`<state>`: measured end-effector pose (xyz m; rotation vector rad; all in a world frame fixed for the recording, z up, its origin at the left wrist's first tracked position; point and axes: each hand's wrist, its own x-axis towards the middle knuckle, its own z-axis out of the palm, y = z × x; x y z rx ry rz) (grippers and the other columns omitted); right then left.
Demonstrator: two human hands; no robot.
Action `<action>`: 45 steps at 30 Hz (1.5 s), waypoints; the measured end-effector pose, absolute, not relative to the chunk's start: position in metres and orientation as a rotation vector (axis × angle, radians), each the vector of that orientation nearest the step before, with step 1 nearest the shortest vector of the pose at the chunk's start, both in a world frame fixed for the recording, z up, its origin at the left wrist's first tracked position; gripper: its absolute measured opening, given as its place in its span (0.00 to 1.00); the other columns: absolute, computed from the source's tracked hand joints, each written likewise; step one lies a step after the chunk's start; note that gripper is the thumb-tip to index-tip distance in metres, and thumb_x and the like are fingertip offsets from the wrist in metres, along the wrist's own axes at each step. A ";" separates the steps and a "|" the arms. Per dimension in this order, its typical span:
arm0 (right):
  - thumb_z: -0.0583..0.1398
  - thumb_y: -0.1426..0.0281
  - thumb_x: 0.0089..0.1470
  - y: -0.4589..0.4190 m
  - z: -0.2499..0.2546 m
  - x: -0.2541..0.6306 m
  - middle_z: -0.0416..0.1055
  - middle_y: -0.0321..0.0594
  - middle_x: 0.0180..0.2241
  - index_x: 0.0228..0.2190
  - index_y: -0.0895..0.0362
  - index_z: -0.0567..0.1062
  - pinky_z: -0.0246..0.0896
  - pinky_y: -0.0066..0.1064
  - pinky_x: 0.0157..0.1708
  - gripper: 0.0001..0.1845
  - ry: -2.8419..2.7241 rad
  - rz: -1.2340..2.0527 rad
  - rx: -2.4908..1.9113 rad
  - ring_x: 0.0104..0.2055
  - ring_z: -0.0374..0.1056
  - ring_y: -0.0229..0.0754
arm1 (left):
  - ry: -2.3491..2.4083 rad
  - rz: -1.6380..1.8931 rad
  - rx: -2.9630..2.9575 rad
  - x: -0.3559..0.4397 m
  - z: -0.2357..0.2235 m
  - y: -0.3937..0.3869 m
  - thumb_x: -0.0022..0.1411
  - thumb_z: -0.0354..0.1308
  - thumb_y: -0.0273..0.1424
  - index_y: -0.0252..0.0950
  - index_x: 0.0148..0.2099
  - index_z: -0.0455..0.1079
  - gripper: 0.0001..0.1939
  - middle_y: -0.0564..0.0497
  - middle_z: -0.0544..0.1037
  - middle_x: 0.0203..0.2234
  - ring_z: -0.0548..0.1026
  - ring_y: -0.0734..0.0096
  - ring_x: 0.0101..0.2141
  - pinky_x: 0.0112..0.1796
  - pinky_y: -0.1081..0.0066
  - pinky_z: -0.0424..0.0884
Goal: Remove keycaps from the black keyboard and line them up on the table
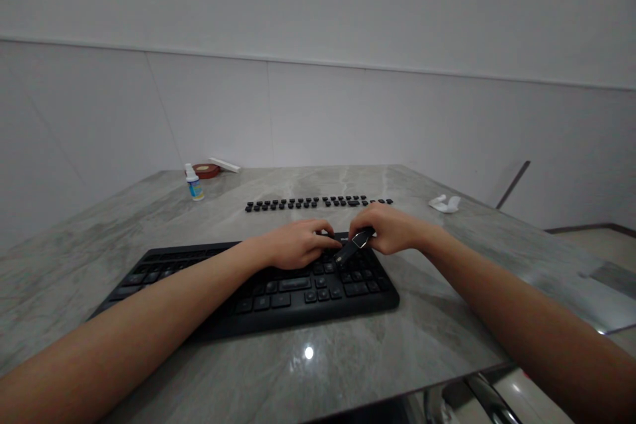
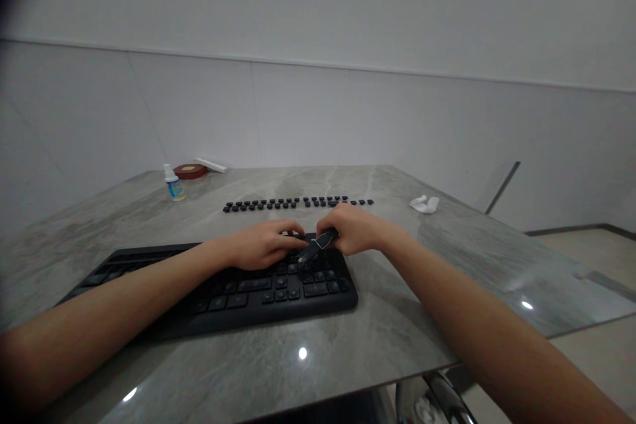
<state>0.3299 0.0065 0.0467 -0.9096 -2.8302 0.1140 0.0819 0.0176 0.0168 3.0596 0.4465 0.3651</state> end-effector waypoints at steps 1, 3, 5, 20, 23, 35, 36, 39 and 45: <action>0.57 0.80 0.40 0.006 0.046 0.329 0.75 0.39 0.25 0.31 0.58 0.79 0.56 0.28 0.31 0.16 -2.837 0.121 -0.888 0.28 0.68 0.38 | 0.449 0.362 3.058 0.082 0.017 0.018 0.63 0.47 0.23 0.40 0.56 0.67 0.21 0.45 0.68 0.51 0.70 0.64 0.49 0.52 0.65 0.66; 0.57 0.81 0.39 0.006 0.046 0.327 0.76 0.40 0.26 0.32 0.58 0.79 0.56 0.28 0.32 0.17 -2.847 0.133 -0.862 0.29 0.69 0.38 | 0.454 0.357 3.053 0.082 0.016 0.018 0.63 0.47 0.23 0.42 0.57 0.66 0.22 0.46 0.68 0.51 0.70 0.64 0.50 0.52 0.65 0.66; 0.56 0.81 0.38 0.005 0.045 0.326 0.76 0.40 0.27 0.31 0.58 0.79 0.56 0.28 0.32 0.17 -2.852 0.132 -0.871 0.30 0.69 0.38 | 0.461 0.350 3.050 0.082 0.017 0.018 0.63 0.47 0.23 0.43 0.58 0.65 0.22 0.47 0.67 0.52 0.69 0.64 0.50 0.52 0.65 0.66; 0.58 0.78 0.43 -0.008 0.056 0.315 0.73 0.39 0.25 0.28 0.56 0.78 0.48 0.29 0.28 0.10 -2.979 -0.255 -0.927 0.29 0.64 0.39 | 0.445 0.397 3.018 0.082 0.015 0.018 0.64 0.46 0.23 0.41 0.57 0.66 0.22 0.45 0.68 0.51 0.70 0.64 0.49 0.51 0.64 0.67; 0.58 0.79 0.41 -0.009 0.055 0.314 0.74 0.40 0.26 0.29 0.56 0.77 0.49 0.29 0.30 0.12 -2.977 -0.227 -0.965 0.30 0.65 0.39 | 0.467 0.381 3.026 0.082 0.017 0.017 0.64 0.46 0.24 0.41 0.57 0.66 0.22 0.46 0.69 0.51 0.70 0.64 0.49 0.51 0.65 0.67; 0.59 0.76 0.44 0.006 0.045 0.317 0.62 0.32 0.17 0.18 0.59 0.68 0.46 0.25 0.25 0.06 -2.687 0.325 -1.279 0.22 0.57 0.33 | 0.531 0.331 3.039 0.081 0.016 0.017 0.65 0.46 0.25 0.36 0.49 0.70 0.14 0.45 0.68 0.51 0.73 0.66 0.45 0.47 0.68 0.69; 0.59 0.76 0.44 0.006 0.044 0.318 0.61 0.32 0.17 0.18 0.59 0.68 0.46 0.25 0.25 0.06 -2.679 0.333 -1.278 0.22 0.57 0.33 | 0.523 0.338 3.041 0.081 0.016 0.017 0.65 0.47 0.25 0.36 0.48 0.70 0.14 0.45 0.69 0.51 0.73 0.65 0.45 0.47 0.67 0.69; 0.60 0.74 0.44 0.008 0.044 0.320 0.62 0.31 0.18 0.19 0.59 0.69 0.45 0.25 0.25 0.06 -2.713 0.291 -1.229 0.23 0.57 0.33 | 0.518 0.336 3.054 0.082 0.018 0.016 0.64 0.48 0.25 0.34 0.41 0.72 0.11 0.44 0.69 0.50 0.73 0.65 0.43 0.46 0.67 0.69; 0.59 0.78 0.43 0.007 0.048 0.327 0.68 0.34 0.21 0.25 0.59 0.73 0.50 0.25 0.28 0.04 -2.803 0.224 -1.046 0.25 0.61 0.34 | 0.499 0.321 3.035 0.082 0.021 0.014 0.64 0.47 0.23 0.38 0.54 0.68 0.19 0.45 0.68 0.52 0.70 0.64 0.49 0.51 0.67 0.67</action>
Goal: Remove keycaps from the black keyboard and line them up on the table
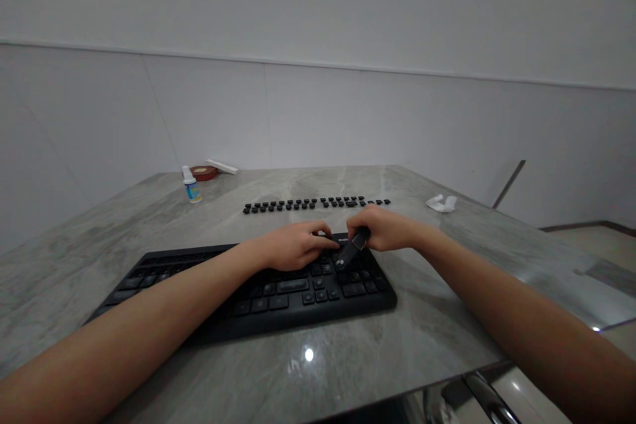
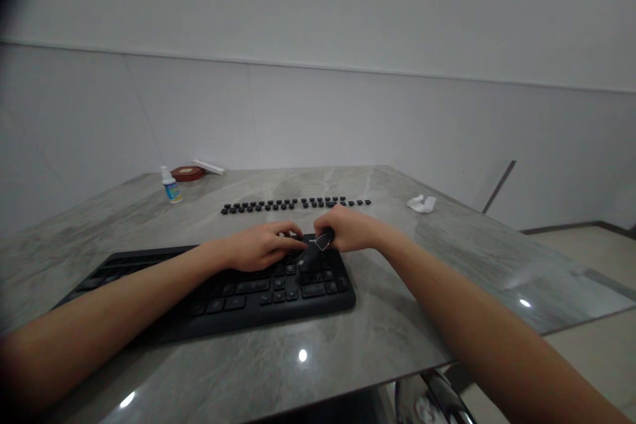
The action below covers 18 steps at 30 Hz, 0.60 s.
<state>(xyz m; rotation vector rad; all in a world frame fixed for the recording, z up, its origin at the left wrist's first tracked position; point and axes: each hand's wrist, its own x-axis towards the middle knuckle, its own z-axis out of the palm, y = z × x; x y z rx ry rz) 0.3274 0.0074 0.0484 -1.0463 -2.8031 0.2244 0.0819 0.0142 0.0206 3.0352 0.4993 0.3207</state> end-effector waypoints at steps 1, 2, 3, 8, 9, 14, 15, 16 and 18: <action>0.58 0.80 0.43 0.006 0.050 0.328 0.69 0.35 0.22 0.25 0.59 0.74 0.51 0.25 0.29 0.07 -2.820 0.180 -1.018 0.26 0.62 0.34 | 0.491 0.327 3.031 0.082 0.020 0.015 0.64 0.47 0.23 0.39 0.56 0.67 0.20 0.45 0.68 0.52 0.70 0.64 0.50 0.51 0.66 0.66; 0.57 0.81 0.42 0.005 0.051 0.328 0.70 0.36 0.23 0.25 0.59 0.74 0.51 0.26 0.30 0.08 -2.835 0.123 -1.001 0.27 0.63 0.35 | 0.484 0.333 3.029 0.081 0.019 0.015 0.64 0.47 0.24 0.40 0.57 0.66 0.21 0.46 0.68 0.52 0.70 0.64 0.50 0.51 0.66 0.66; 0.57 0.81 0.42 0.004 0.052 0.327 0.70 0.37 0.24 0.25 0.59 0.74 0.51 0.26 0.31 0.09 -2.848 0.061 -0.993 0.28 0.63 0.36 | 0.483 0.339 3.026 0.081 0.019 0.016 0.64 0.46 0.24 0.41 0.57 0.66 0.21 0.46 0.68 0.52 0.70 0.65 0.50 0.51 0.66 0.66; 0.57 0.80 0.44 -0.004 0.055 0.321 0.70 0.40 0.27 0.26 0.59 0.73 0.52 0.28 0.32 0.07 -2.926 -0.099 -0.937 0.31 0.63 0.39 | 0.473 0.381 3.002 0.081 0.017 0.017 0.65 0.46 0.24 0.42 0.57 0.66 0.21 0.46 0.68 0.52 0.71 0.65 0.48 0.50 0.65 0.68; 0.57 0.80 0.44 -0.006 0.056 0.319 0.70 0.40 0.27 0.26 0.59 0.73 0.52 0.28 0.32 0.07 -2.944 -0.111 -0.922 0.31 0.63 0.39 | 0.465 0.390 2.997 0.081 0.017 0.017 0.65 0.46 0.24 0.43 0.57 0.66 0.21 0.46 0.68 0.52 0.71 0.65 0.48 0.50 0.64 0.68; 0.57 0.80 0.39 -0.010 0.058 0.313 0.70 0.40 0.25 0.25 0.59 0.72 0.52 0.29 0.32 0.08 -2.995 -0.116 -0.900 0.30 0.62 0.39 | 0.442 0.404 2.992 0.081 0.016 0.018 0.64 0.47 0.23 0.40 0.57 0.67 0.21 0.45 0.68 0.51 0.71 0.63 0.48 0.50 0.64 0.68; 0.58 0.80 0.38 -0.011 0.058 0.312 0.69 0.40 0.25 0.24 0.58 0.72 0.52 0.29 0.31 0.07 -3.004 -0.115 -0.895 0.29 0.62 0.40 | 0.443 0.401 2.996 0.081 0.016 0.018 0.64 0.47 0.23 0.40 0.57 0.67 0.21 0.45 0.68 0.51 0.71 0.63 0.48 0.50 0.64 0.68; 0.58 0.79 0.37 -0.012 0.058 0.311 0.69 0.40 0.25 0.24 0.58 0.72 0.51 0.30 0.30 0.07 -3.012 -0.115 -0.891 0.29 0.62 0.40 | 0.443 0.401 3.000 0.081 0.015 0.019 0.64 0.47 0.23 0.40 0.57 0.67 0.21 0.45 0.68 0.51 0.71 0.63 0.48 0.50 0.64 0.68; 0.59 0.78 0.37 -0.013 0.058 0.311 0.68 0.39 0.24 0.23 0.58 0.71 0.51 0.30 0.30 0.06 -3.023 -0.104 -0.884 0.28 0.61 0.40 | 0.439 0.400 3.002 0.080 0.015 0.019 0.64 0.46 0.23 0.40 0.57 0.66 0.21 0.45 0.68 0.51 0.71 0.64 0.49 0.51 0.64 0.68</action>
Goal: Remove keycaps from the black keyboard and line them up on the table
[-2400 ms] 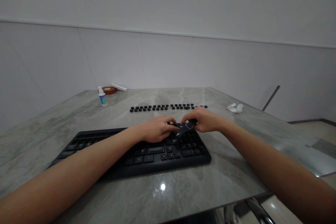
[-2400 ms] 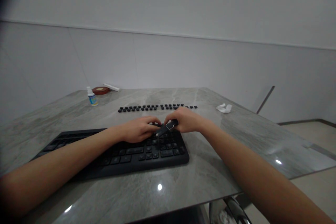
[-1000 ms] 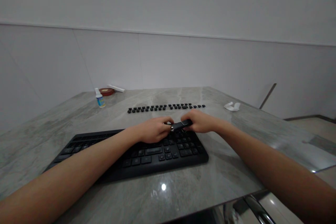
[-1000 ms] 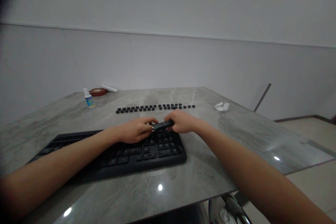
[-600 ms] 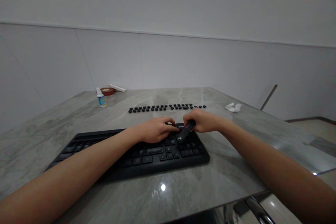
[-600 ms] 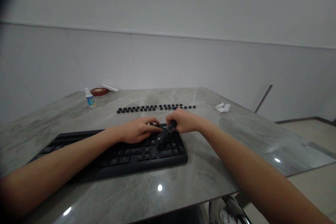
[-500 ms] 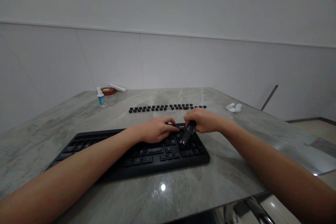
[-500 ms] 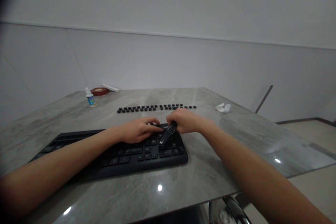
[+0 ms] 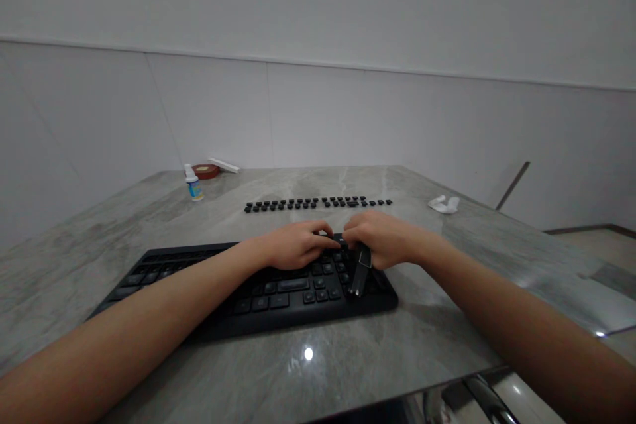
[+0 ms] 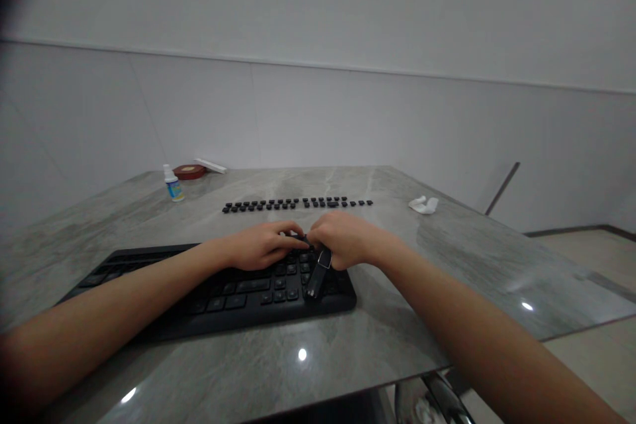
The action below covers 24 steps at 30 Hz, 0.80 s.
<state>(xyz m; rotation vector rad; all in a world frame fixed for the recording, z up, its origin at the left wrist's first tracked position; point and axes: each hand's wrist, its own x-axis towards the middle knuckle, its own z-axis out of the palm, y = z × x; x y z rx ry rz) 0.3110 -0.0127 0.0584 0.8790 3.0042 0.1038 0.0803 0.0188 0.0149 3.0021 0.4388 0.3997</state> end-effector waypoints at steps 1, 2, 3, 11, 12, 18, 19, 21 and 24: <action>0.59 0.78 0.36 -0.013 0.058 0.311 0.68 0.39 0.24 0.23 0.58 0.71 0.51 0.30 0.30 0.06 3.006 0.091 0.880 0.28 0.61 0.39 | 0.439 0.397 3.001 0.080 0.015 0.019 0.64 0.46 0.23 0.40 0.57 0.66 0.21 0.45 0.68 0.51 0.71 0.64 0.49 0.51 0.64 0.68; 0.58 0.78 0.36 -0.013 0.058 0.311 0.69 0.39 0.24 0.23 0.58 0.72 0.52 0.29 0.30 0.06 3.011 0.072 0.881 0.28 0.61 0.39 | 0.441 0.394 2.999 0.080 0.015 0.019 0.64 0.46 0.23 0.40 0.57 0.66 0.21 0.45 0.68 0.51 0.71 0.64 0.49 0.51 0.64 0.68; 0.58 0.78 0.36 -0.013 0.058 0.311 0.69 0.39 0.24 0.24 0.58 0.72 0.52 0.29 0.30 0.07 3.018 0.050 0.881 0.28 0.61 0.39 | 0.445 0.391 2.997 0.080 0.015 0.019 0.64 0.47 0.23 0.41 0.57 0.66 0.21 0.46 0.68 0.51 0.71 0.64 0.49 0.51 0.64 0.67; 0.57 0.80 0.35 -0.015 0.056 0.309 0.70 0.39 0.24 0.24 0.59 0.73 0.53 0.28 0.30 0.09 3.074 -0.023 0.963 0.29 0.63 0.38 | 0.455 0.381 2.991 0.081 0.016 0.018 0.63 0.47 0.23 0.40 0.58 0.66 0.22 0.46 0.68 0.51 0.70 0.64 0.49 0.51 0.64 0.67; 0.57 0.80 0.35 -0.014 0.055 0.308 0.70 0.38 0.24 0.24 0.59 0.73 0.53 0.27 0.30 0.10 3.084 -0.027 0.997 0.28 0.63 0.38 | 0.454 0.379 2.992 0.081 0.016 0.018 0.63 0.47 0.23 0.41 0.58 0.66 0.22 0.46 0.68 0.51 0.71 0.64 0.49 0.51 0.64 0.67; 0.56 0.80 0.33 -0.004 0.047 0.312 0.72 0.38 0.22 0.23 0.60 0.76 0.52 0.26 0.27 0.11 3.064 -0.178 1.291 0.25 0.63 0.37 | 0.455 0.384 2.998 0.080 0.015 0.019 0.63 0.47 0.23 0.42 0.57 0.66 0.22 0.46 0.68 0.52 0.71 0.65 0.48 0.50 0.65 0.68; 0.56 0.80 0.33 -0.002 0.046 0.313 0.71 0.37 0.21 0.23 0.60 0.76 0.51 0.25 0.26 0.11 3.059 -0.220 1.334 0.24 0.63 0.36 | 0.458 0.386 2.999 0.080 0.016 0.018 0.63 0.48 0.23 0.42 0.57 0.67 0.21 0.46 0.68 0.52 0.71 0.64 0.47 0.50 0.65 0.68; 0.57 0.80 0.34 0.002 0.043 0.315 0.68 0.35 0.18 0.21 0.61 0.75 0.49 0.25 0.24 0.09 3.055 -0.297 1.392 0.23 0.60 0.35 | 0.470 0.380 3.004 0.081 0.017 0.017 0.63 0.47 0.23 0.40 0.55 0.68 0.20 0.45 0.68 0.51 0.72 0.64 0.47 0.49 0.65 0.69; 0.58 0.77 0.37 0.009 0.038 0.317 0.63 0.33 0.16 0.18 0.60 0.71 0.46 0.24 0.23 0.02 3.069 -0.290 1.493 0.22 0.57 0.33 | 0.494 0.365 3.006 0.081 0.018 0.016 0.64 0.47 0.24 0.39 0.54 0.69 0.19 0.44 0.68 0.51 0.72 0.63 0.47 0.50 0.64 0.69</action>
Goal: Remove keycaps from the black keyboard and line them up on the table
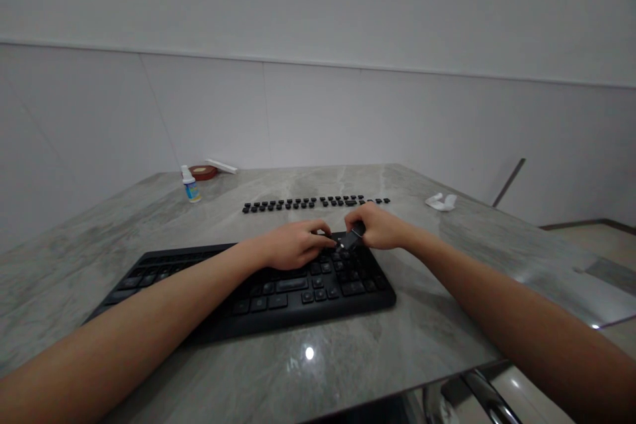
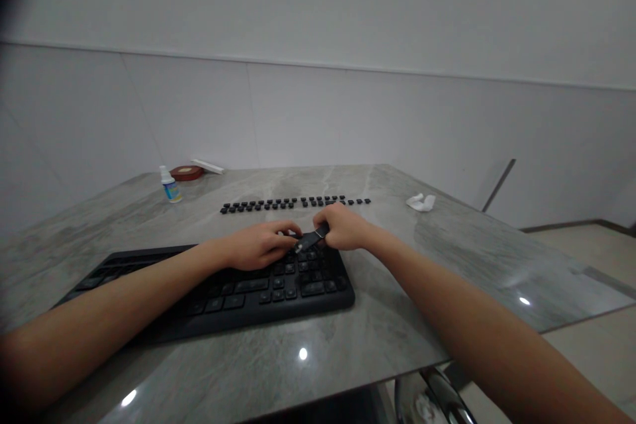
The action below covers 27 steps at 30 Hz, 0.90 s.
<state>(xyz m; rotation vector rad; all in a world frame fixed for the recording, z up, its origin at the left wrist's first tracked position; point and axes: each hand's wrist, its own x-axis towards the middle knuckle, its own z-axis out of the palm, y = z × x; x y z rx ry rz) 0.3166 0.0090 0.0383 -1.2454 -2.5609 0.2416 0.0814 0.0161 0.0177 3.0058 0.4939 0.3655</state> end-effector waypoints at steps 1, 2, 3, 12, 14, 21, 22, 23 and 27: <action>0.58 0.76 0.39 0.011 0.037 0.317 0.62 0.32 0.16 0.17 0.60 0.70 0.46 0.25 0.23 0.03 -2.534 0.216 -1.261 0.22 0.57 0.33 | 0.499 0.370 3.003 0.081 0.018 0.016 0.64 0.47 0.24 0.39 0.55 0.69 0.19 0.45 0.68 0.52 0.72 0.63 0.48 0.50 0.64 0.68; 0.58 0.75 0.41 0.013 0.035 0.318 0.62 0.32 0.16 0.17 0.60 0.69 0.45 0.25 0.23 0.05 -2.511 0.195 -1.275 0.22 0.56 0.33 | 0.499 0.380 2.999 0.081 0.017 0.016 0.65 0.47 0.24 0.40 0.55 0.69 0.19 0.45 0.68 0.52 0.71 0.63 0.49 0.51 0.63 0.68; 0.58 0.73 0.43 0.016 0.034 0.319 0.62 0.33 0.17 0.17 0.60 0.68 0.44 0.25 0.23 0.06 -2.497 0.191 -1.284 0.22 0.56 0.33 | 0.495 0.399 2.996 0.081 0.017 0.016 0.65 0.47 0.24 0.41 0.55 0.68 0.19 0.46 0.68 0.53 0.71 0.63 0.50 0.51 0.63 0.68; 0.58 0.73 0.41 0.019 0.036 0.327 0.58 0.30 0.16 0.16 0.59 0.66 0.43 0.24 0.23 0.07 -2.498 0.282 -1.306 0.21 0.54 0.32 | 0.469 0.422 2.977 0.081 0.017 0.016 0.65 0.47 0.24 0.43 0.56 0.68 0.20 0.47 0.68 0.53 0.71 0.64 0.49 0.50 0.64 0.69; 0.58 0.74 0.40 0.017 0.039 0.328 0.58 0.30 0.16 0.16 0.59 0.65 0.43 0.25 0.23 0.07 -2.514 0.270 -1.316 0.21 0.54 0.32 | 0.483 0.421 2.987 0.081 0.017 0.015 0.65 0.47 0.24 0.42 0.56 0.68 0.20 0.47 0.69 0.50 0.72 0.65 0.47 0.49 0.66 0.69; 0.58 0.74 0.40 0.013 0.044 0.327 0.56 0.29 0.15 0.16 0.59 0.65 0.43 0.25 0.22 0.07 -2.513 0.328 -1.346 0.21 0.54 0.32 | 0.494 0.401 3.011 0.080 0.016 0.016 0.66 0.47 0.25 0.43 0.56 0.68 0.19 0.47 0.68 0.51 0.71 0.66 0.47 0.49 0.67 0.69; 0.58 0.74 0.40 0.012 0.043 0.325 0.57 0.29 0.15 0.16 0.59 0.65 0.43 0.25 0.22 0.07 -2.520 0.324 -1.329 0.21 0.54 0.32 | 0.502 0.399 3.011 0.080 0.016 0.016 0.66 0.47 0.25 0.43 0.56 0.68 0.19 0.47 0.68 0.51 0.72 0.66 0.47 0.49 0.67 0.68; 0.58 0.74 0.41 0.012 0.041 0.323 0.57 0.30 0.16 0.16 0.59 0.65 0.43 0.25 0.22 0.07 -2.528 0.308 -1.307 0.21 0.54 0.32 | 0.515 0.394 3.013 0.080 0.017 0.016 0.66 0.47 0.25 0.43 0.56 0.68 0.19 0.47 0.68 0.51 0.72 0.66 0.47 0.49 0.67 0.68; 0.57 0.75 0.42 0.008 0.039 0.318 0.58 0.31 0.16 0.17 0.59 0.64 0.43 0.26 0.23 0.07 -2.588 0.244 -1.218 0.21 0.55 0.32 | 0.554 0.344 3.015 0.081 0.018 0.015 0.65 0.47 0.26 0.41 0.55 0.68 0.18 0.46 0.69 0.49 0.73 0.66 0.44 0.47 0.67 0.69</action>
